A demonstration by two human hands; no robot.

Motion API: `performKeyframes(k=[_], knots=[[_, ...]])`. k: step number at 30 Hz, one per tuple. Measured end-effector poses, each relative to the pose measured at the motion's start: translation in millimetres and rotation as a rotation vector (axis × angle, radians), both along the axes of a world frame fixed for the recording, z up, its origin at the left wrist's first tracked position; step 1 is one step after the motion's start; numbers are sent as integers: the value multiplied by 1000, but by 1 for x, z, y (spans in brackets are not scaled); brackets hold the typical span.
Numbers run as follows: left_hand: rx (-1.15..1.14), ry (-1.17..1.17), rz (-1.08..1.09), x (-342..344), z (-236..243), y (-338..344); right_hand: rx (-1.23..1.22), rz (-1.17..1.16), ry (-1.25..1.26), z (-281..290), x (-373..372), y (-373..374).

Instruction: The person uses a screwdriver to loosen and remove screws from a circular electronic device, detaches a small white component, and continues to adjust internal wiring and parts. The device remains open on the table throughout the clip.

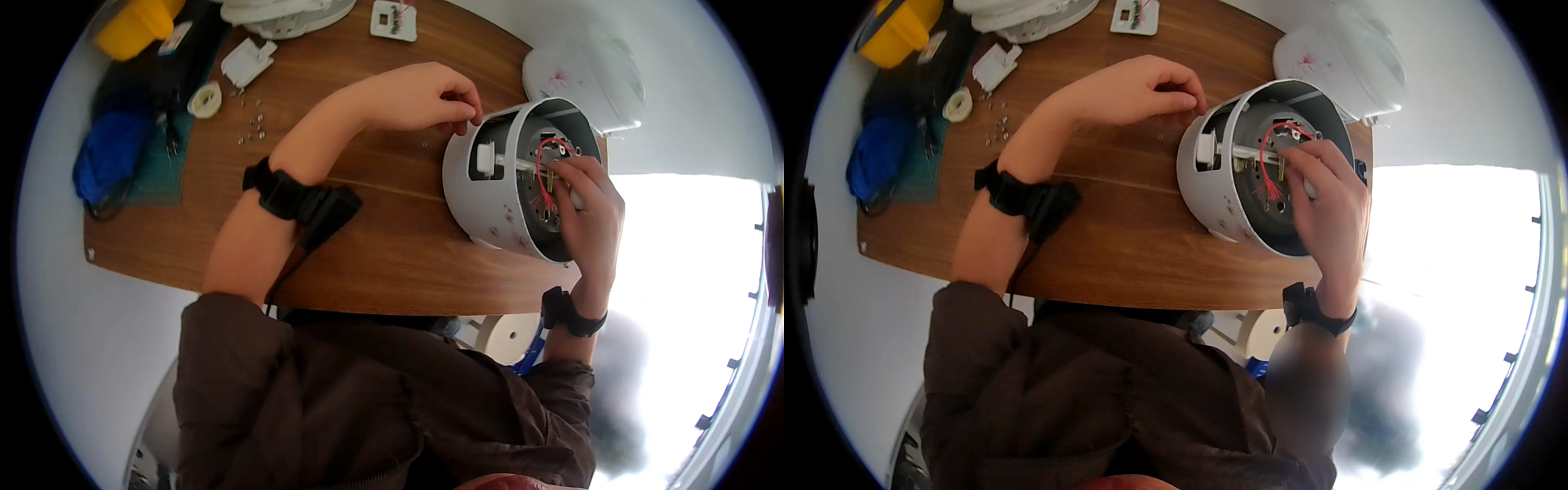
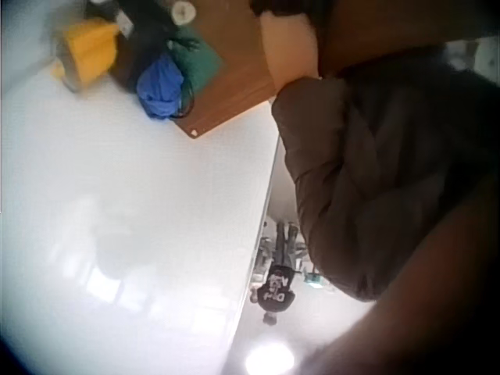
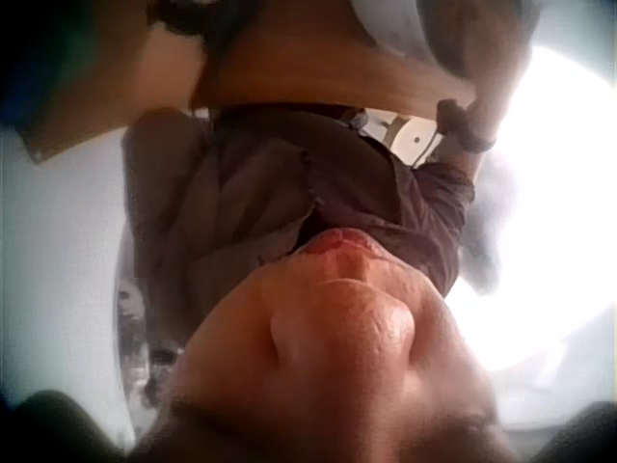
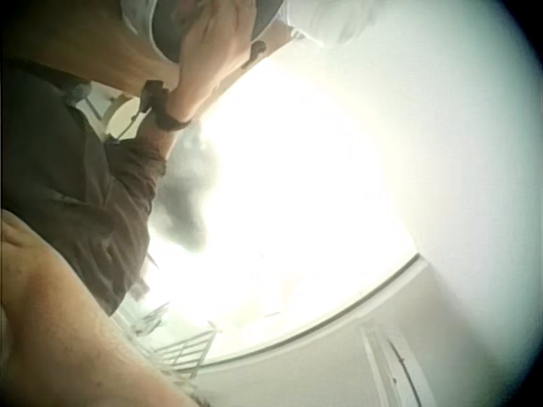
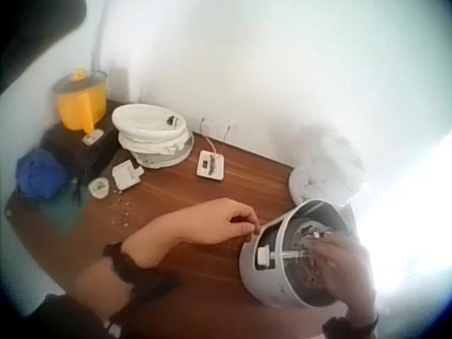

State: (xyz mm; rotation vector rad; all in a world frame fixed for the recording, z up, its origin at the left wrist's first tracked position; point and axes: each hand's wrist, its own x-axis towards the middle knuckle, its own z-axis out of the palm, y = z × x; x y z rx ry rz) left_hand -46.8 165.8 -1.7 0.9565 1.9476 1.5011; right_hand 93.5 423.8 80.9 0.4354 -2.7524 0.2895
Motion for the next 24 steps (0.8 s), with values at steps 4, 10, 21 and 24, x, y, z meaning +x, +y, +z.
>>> performKeyframes(k=[4,10,21,24], knots=[[43,-68,-13,-2,-4,0,-24,-66,-11,1,-1,2],[93,-239,-1,9,0,4,-77,-115,20,1,-2,6],[111,-221,13,31,21,22,-95,-119,10,2,1,16],[106,-244,23,35,20,26,-129,-80,9,-1,0,23]])
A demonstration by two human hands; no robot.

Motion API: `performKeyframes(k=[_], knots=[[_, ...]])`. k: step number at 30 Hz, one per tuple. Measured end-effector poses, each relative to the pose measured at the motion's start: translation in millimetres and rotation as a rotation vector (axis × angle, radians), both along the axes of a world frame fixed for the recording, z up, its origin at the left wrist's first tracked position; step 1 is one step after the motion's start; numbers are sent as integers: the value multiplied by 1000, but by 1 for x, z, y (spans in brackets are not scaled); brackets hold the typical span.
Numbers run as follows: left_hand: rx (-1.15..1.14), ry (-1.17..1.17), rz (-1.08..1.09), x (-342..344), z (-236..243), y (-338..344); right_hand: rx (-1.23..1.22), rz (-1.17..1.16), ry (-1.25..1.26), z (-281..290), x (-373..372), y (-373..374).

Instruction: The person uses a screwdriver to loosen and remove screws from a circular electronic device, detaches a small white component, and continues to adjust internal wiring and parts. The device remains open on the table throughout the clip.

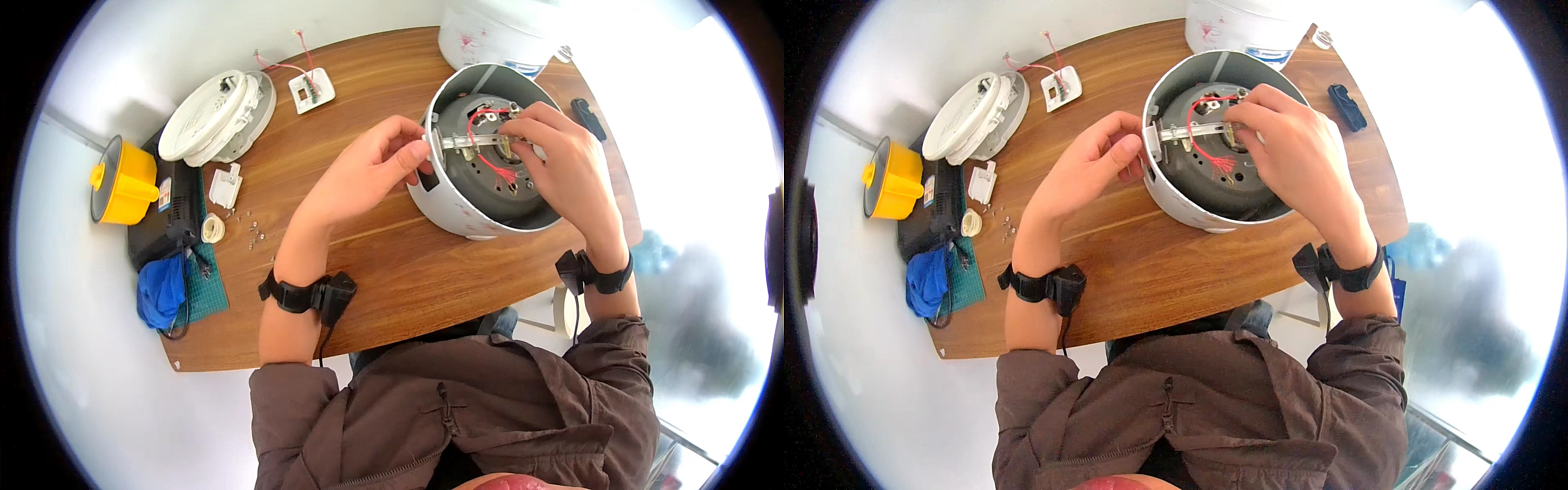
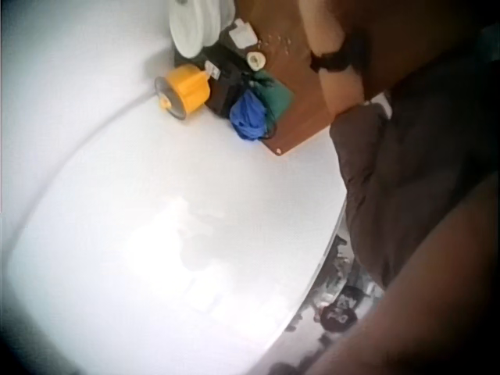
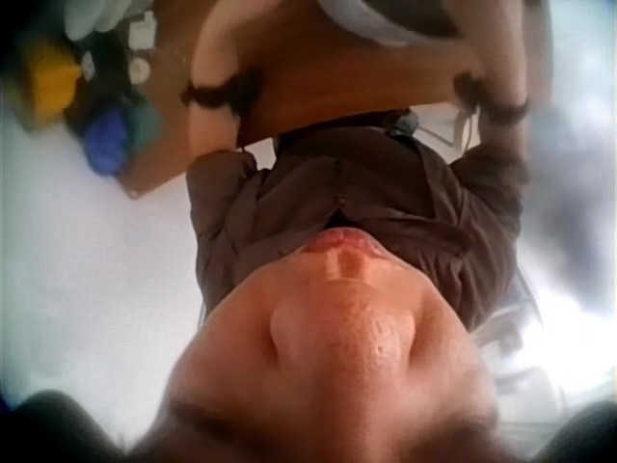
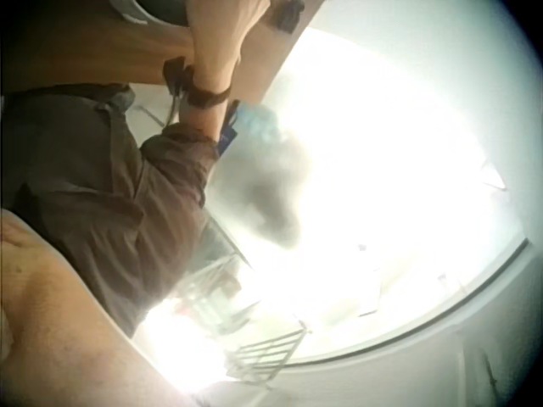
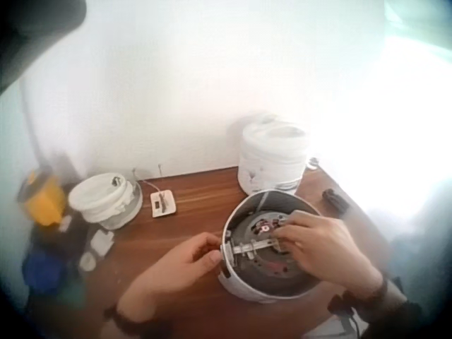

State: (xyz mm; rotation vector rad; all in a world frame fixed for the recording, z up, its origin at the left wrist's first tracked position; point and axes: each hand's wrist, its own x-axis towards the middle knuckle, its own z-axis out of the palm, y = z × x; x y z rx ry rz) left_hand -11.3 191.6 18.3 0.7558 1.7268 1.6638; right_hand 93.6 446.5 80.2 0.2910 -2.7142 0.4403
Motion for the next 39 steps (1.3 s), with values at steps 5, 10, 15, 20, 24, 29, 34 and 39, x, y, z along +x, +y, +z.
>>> performKeyframes(k=[5,10,15,20,24,29,34,39], knots=[[-5,16,21,2,-9,6,-92,15,22,3,3,10],[-28,-12,114,9,-4,9,-284,-153,125,24,11,16],[-46,62,186,18,0,15,-494,-276,501,53,23,20],[28,269,324,25,-14,24,-624,-39,801,65,22,20],[-7,441,409,38,-12,33,-616,85,923,51,3,12],[148,409,327,43,-9,42,-427,102,960,54,-4,32],[287,257,378,44,-20,45,-1015,207,919,55,-3,32],[309,307,376,41,-32,41,-1049,334,758,51,-5,78]])
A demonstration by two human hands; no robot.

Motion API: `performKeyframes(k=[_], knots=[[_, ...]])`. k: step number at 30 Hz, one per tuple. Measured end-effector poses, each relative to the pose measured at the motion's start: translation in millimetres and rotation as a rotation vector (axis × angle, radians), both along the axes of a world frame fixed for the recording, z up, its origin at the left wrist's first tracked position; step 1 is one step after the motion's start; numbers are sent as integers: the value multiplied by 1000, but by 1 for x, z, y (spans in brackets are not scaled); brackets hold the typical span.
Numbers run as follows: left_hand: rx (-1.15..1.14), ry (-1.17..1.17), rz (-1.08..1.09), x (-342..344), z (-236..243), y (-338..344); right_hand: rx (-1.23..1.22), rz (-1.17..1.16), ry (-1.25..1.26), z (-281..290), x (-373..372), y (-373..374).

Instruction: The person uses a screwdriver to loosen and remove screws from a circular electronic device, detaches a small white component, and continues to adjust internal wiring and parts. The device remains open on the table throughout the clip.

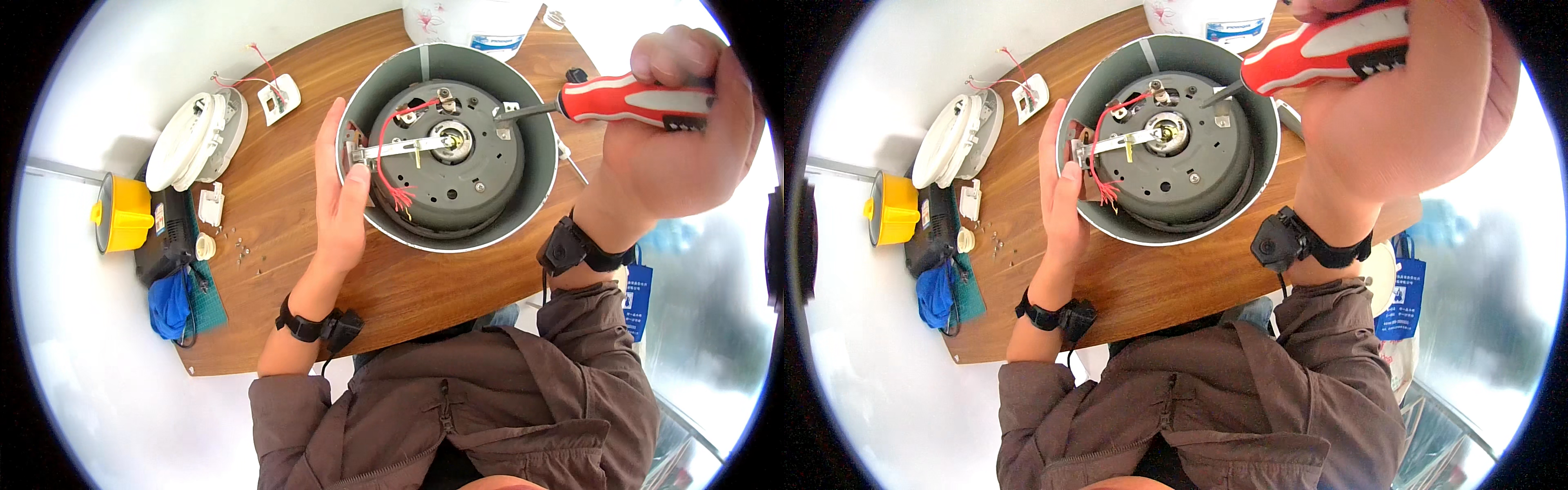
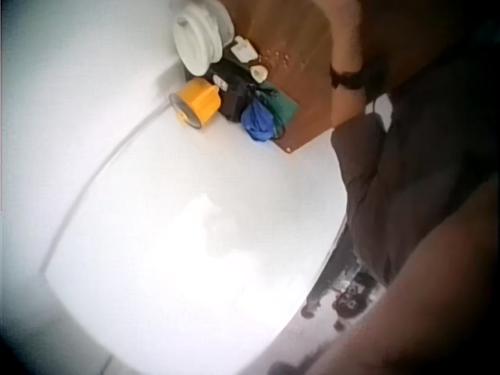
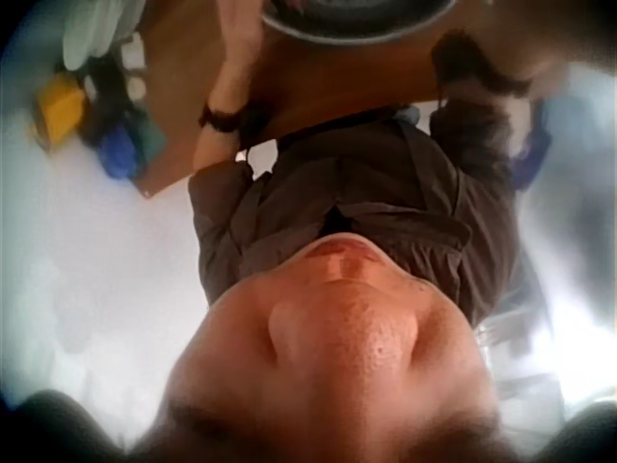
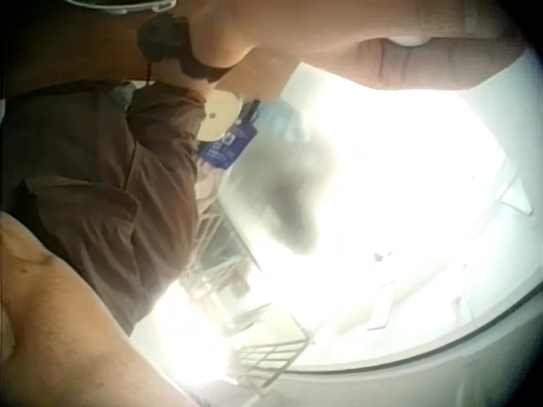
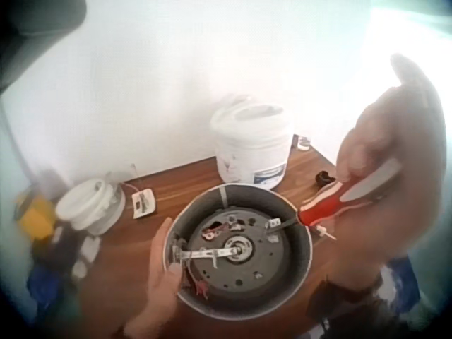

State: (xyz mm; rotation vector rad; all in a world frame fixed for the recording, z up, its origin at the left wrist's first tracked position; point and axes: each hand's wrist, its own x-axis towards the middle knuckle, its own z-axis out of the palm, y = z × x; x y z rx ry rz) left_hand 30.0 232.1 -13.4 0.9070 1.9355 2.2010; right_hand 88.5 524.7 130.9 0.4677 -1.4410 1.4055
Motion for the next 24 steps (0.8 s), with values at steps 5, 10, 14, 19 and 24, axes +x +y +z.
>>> performKeyframes(k=[5,10,14,19,24], knots=[[14,76,43,-1,-11,5,0,-36,51,-16,-7,-6],[49,98,93,-4,-20,11,8,-50,56,-21,-13,-8],[121,-27,109,-2,-27,9,8,-53,57,-25,-17,-13],[165,-51,105,0,-28,12,16,-64,59,-28,-24,-17],[160,-43,111,0,-30,13,15,-82,71,-30,-28,-17]])
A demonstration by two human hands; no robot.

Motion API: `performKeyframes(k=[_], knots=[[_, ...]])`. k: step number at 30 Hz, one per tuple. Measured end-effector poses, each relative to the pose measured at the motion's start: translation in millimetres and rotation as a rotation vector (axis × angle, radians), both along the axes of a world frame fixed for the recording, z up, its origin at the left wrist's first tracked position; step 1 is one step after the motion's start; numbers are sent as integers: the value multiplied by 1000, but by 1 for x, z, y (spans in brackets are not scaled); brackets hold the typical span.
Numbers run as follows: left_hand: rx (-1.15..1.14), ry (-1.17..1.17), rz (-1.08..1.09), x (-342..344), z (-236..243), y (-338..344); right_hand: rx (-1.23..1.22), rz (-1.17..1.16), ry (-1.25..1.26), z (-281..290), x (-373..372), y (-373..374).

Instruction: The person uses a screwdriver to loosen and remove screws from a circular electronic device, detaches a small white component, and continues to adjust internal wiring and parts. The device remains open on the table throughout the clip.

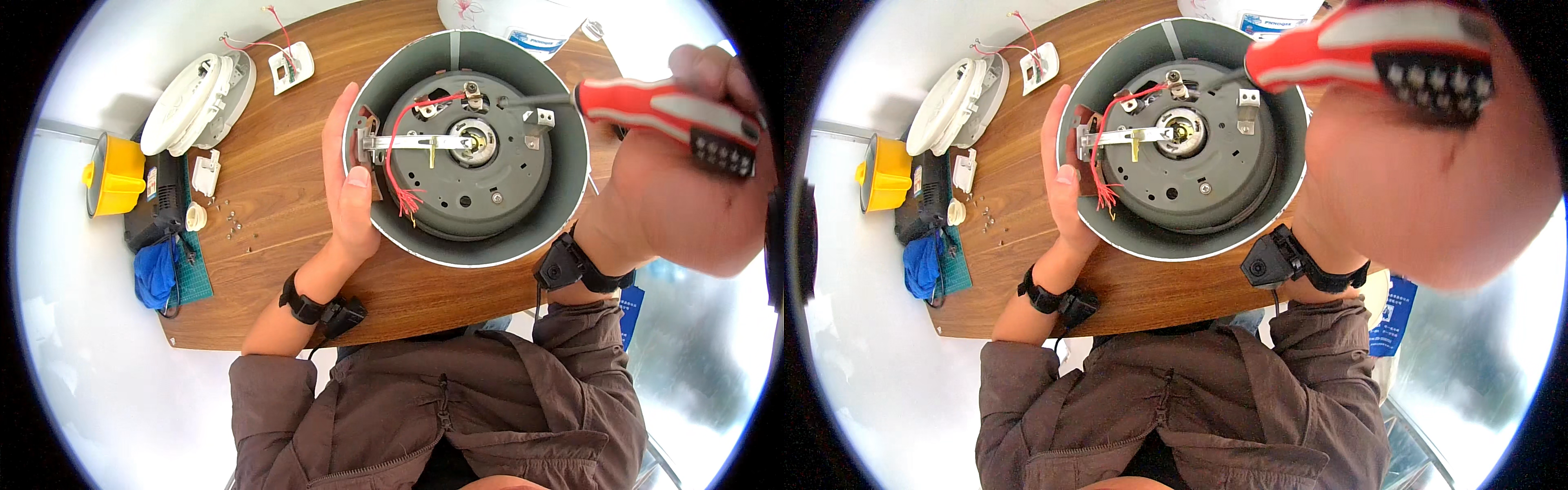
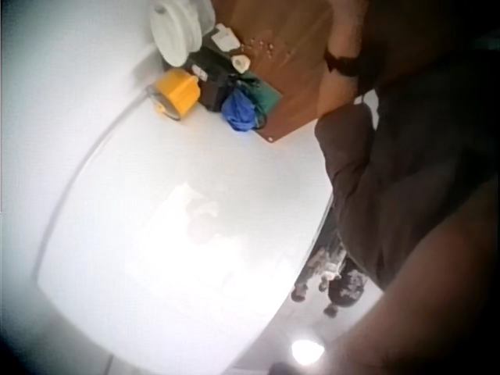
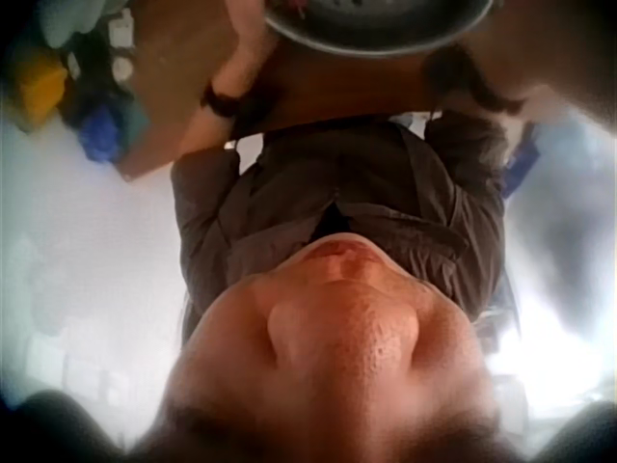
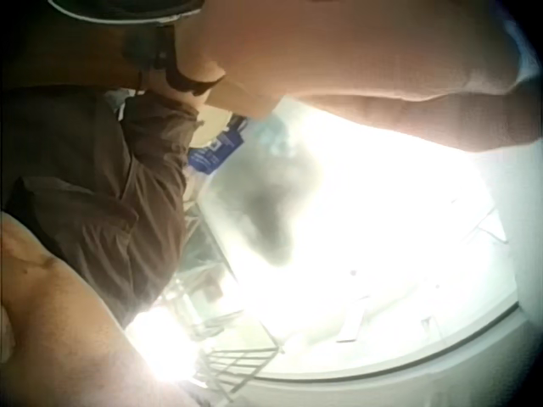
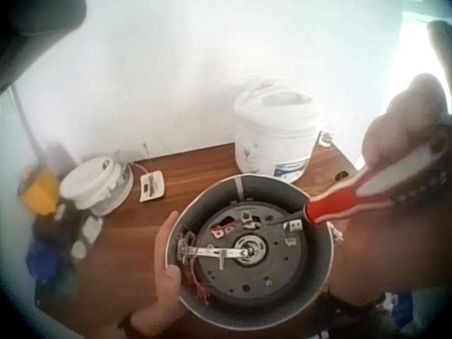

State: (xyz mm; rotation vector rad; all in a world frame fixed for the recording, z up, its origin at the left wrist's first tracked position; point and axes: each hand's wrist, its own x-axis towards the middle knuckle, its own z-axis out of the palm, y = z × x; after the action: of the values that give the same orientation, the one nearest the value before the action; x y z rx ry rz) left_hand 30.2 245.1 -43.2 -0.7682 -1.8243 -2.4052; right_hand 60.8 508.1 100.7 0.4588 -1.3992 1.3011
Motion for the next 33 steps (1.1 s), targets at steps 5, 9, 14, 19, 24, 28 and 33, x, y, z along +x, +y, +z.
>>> performKeyframes(k=[5,9,14,19,24,28,33], knots=[[-7,16,8,-1,-2,-2,3,6,-6,-2,2,-3],[-7,30,2,-4,-3,-1,21,-10,-13,-3,2,-5],[-6,33,5,-3,2,1,30,-11,-12,-4,0,-5],[-12,50,8,-5,-2,-2,49,-14,-12,-4,-2,-7],[-8,50,2,-5,-3,-2,68,-20,-14,-5,-5,-9],[4,39,-10,-3,0,-1,78,-23,-16,-4,-6,-11],[25,38,-25,-5,-3,0,115,-45,-7,-3,-7,-11]])
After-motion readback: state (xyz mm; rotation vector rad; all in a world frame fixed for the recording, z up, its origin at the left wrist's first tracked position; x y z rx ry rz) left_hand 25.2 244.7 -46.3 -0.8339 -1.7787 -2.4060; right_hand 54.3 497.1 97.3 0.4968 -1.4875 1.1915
